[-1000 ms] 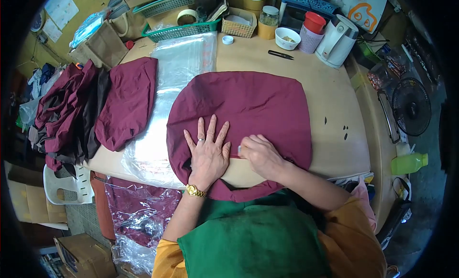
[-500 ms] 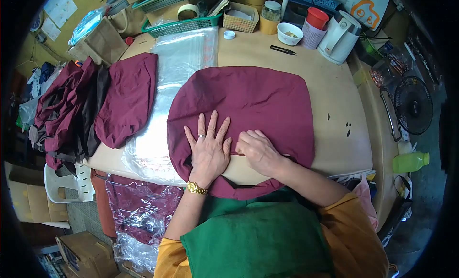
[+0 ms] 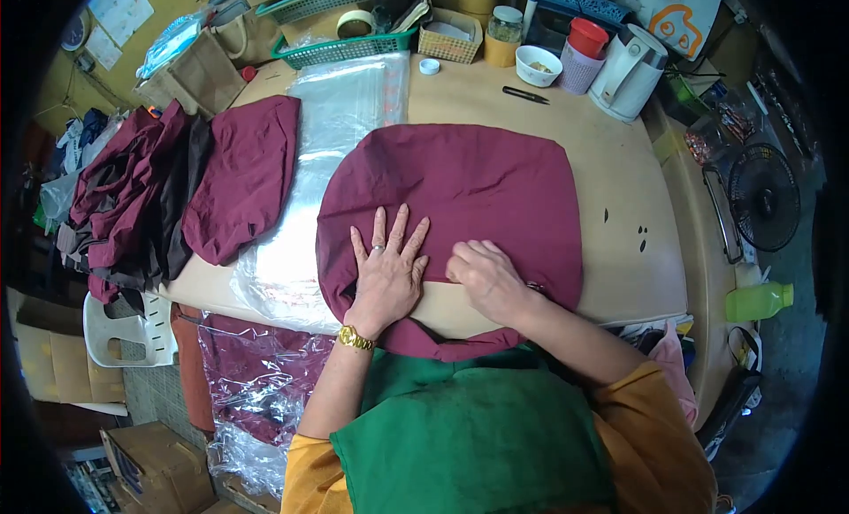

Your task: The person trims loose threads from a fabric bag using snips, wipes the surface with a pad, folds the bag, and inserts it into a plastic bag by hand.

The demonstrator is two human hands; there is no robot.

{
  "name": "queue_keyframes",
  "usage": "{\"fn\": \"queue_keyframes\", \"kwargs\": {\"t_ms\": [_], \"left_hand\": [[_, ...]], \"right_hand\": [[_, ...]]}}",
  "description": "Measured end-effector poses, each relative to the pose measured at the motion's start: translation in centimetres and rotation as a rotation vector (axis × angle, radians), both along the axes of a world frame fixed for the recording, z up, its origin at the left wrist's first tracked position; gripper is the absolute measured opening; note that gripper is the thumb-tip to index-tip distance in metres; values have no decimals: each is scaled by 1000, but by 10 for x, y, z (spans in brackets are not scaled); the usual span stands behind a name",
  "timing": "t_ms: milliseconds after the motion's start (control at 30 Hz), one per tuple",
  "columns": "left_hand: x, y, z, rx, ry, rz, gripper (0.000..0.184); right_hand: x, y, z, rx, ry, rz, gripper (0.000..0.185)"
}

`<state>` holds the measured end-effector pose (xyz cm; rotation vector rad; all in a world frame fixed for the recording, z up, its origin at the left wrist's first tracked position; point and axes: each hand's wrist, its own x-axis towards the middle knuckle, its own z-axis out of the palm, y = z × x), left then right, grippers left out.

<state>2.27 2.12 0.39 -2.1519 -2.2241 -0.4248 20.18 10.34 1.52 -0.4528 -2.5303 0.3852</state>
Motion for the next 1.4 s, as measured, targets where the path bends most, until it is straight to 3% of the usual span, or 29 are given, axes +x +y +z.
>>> {"fn": "queue_keyframes", "kwargs": {"t_ms": [100,333,467,567,667,833,967,1100,1167,1233,1300,1400], "left_hand": [[4,0,1,6,7,-1,55],[7,-1,0,31,56,24,56],[14,1,5,11,39,41,55],[14,2,5,11,47,40,55],[14,0,5,-25,34,49,55],[16,1,3,8,41,58,55],[13,1,0,0,79,48,55],[2,-1,5,5,49,17,58],[-11,-10,23,-67,-246,-181,50],[-17,-13,16,-53,-223,-229,43],[-10,-14,20,96,-192,-264,23],[-13,-3,6,177,-204,-327,19]], "right_hand": [[16,10,18,-19,-328,-24,4],[3,-8,-5,-215,-10,28,11],[18,2,3,-199,-177,30,9],[-12,4,-10,-156,23,46,9],[-3,0,-10,-107,33,32,6],[19,6,14,-23,-206,-3,5],[-15,-9,-10,39,20,-24,2],[16,-8,0,20,-123,-33,3],[26,0,3,-84,-161,-60,3],[28,8,1,-266,-104,-86,9],[26,2,9,-250,-18,-68,6],[31,-13,15,-140,12,-8,5]]}}
